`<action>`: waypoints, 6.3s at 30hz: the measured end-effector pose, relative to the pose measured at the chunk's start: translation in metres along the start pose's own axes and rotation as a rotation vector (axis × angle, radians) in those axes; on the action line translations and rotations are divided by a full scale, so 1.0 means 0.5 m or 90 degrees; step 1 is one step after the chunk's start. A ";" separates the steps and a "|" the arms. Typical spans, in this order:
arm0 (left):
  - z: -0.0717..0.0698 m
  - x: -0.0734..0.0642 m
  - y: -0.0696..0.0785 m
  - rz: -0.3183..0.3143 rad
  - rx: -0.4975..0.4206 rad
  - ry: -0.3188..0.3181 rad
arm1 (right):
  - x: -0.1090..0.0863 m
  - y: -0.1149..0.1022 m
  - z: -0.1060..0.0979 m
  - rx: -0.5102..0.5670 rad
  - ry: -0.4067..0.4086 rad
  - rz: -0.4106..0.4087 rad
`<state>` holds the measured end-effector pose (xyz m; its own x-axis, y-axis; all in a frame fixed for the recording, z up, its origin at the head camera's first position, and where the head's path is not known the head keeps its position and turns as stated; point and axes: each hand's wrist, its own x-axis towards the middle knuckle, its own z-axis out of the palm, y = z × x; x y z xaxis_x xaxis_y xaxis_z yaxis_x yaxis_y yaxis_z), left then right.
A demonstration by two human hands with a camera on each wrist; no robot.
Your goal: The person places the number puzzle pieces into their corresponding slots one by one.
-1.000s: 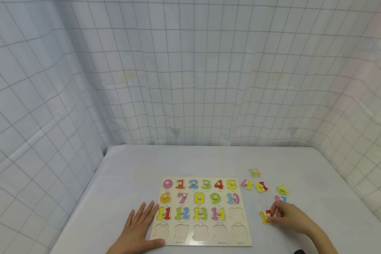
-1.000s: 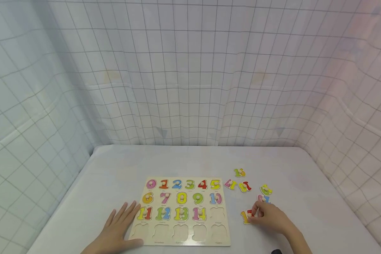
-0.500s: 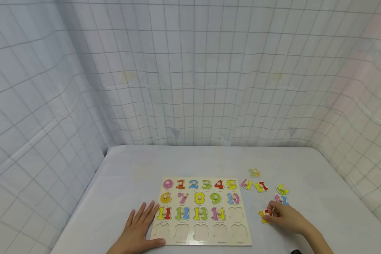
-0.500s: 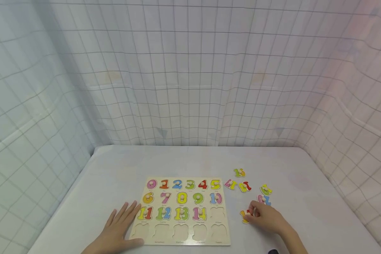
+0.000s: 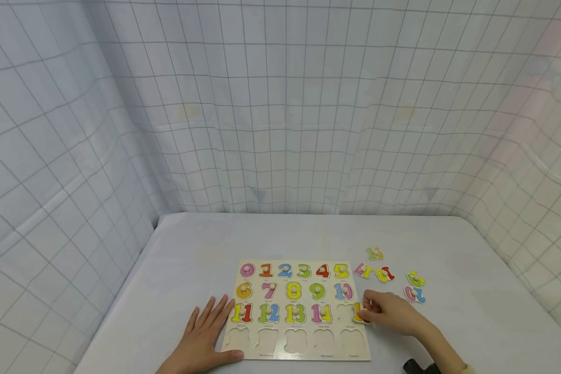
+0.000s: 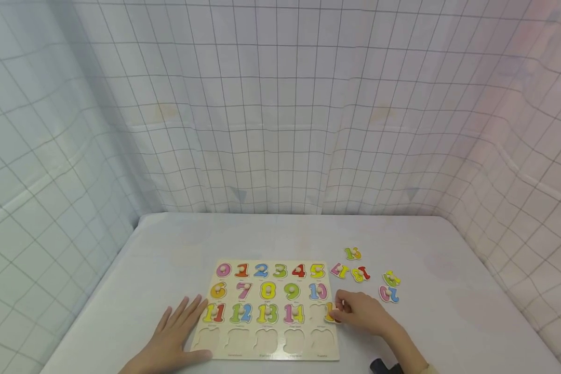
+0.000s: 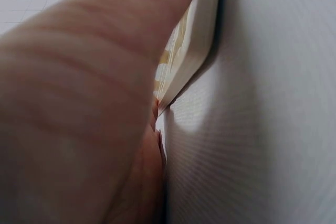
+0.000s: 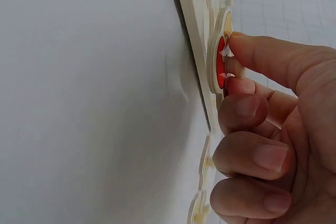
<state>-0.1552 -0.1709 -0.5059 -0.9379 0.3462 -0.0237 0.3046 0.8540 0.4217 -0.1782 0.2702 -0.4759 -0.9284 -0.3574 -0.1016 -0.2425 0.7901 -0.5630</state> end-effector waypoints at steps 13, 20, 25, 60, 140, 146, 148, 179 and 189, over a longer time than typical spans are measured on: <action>0.001 -0.003 0.001 -0.002 -0.002 -0.002 | 0.042 -0.035 0.030 -0.025 -0.050 -0.060; 0.001 -0.001 0.000 0.000 0.003 0.001 | 0.042 -0.043 0.036 -0.063 -0.021 -0.023; 0.001 -0.001 -0.002 -0.003 0.005 0.002 | 0.040 -0.042 0.039 -0.053 -0.008 -0.028; 0.001 -0.002 -0.003 0.006 0.007 0.010 | 0.133 0.080 -0.085 0.073 0.168 0.152; 0.008 -0.008 -0.007 0.038 -0.001 0.029 | 0.183 -0.410 0.245 -0.179 -0.129 -0.261; 0.003 -0.010 -0.004 0.031 0.004 0.022 | 0.183 -0.415 0.246 -0.201 -0.126 -0.243; 0.001 -0.010 -0.002 0.028 0.004 0.017 | 0.183 -0.415 0.246 -0.203 -0.125 -0.234; -0.007 -0.005 0.010 -0.018 0.006 -0.009 | 0.186 -0.091 -0.032 -0.083 0.071 -0.068; -0.010 -0.005 0.011 -0.020 0.005 -0.014 | 0.165 0.040 -0.091 -0.035 0.013 0.082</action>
<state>-0.1520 -0.1688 -0.4990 -0.9431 0.3276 -0.0570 0.2763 0.8675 0.4136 -0.2723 0.2791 -0.4584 -0.9582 -0.2412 -0.1536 -0.1349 0.8549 -0.5009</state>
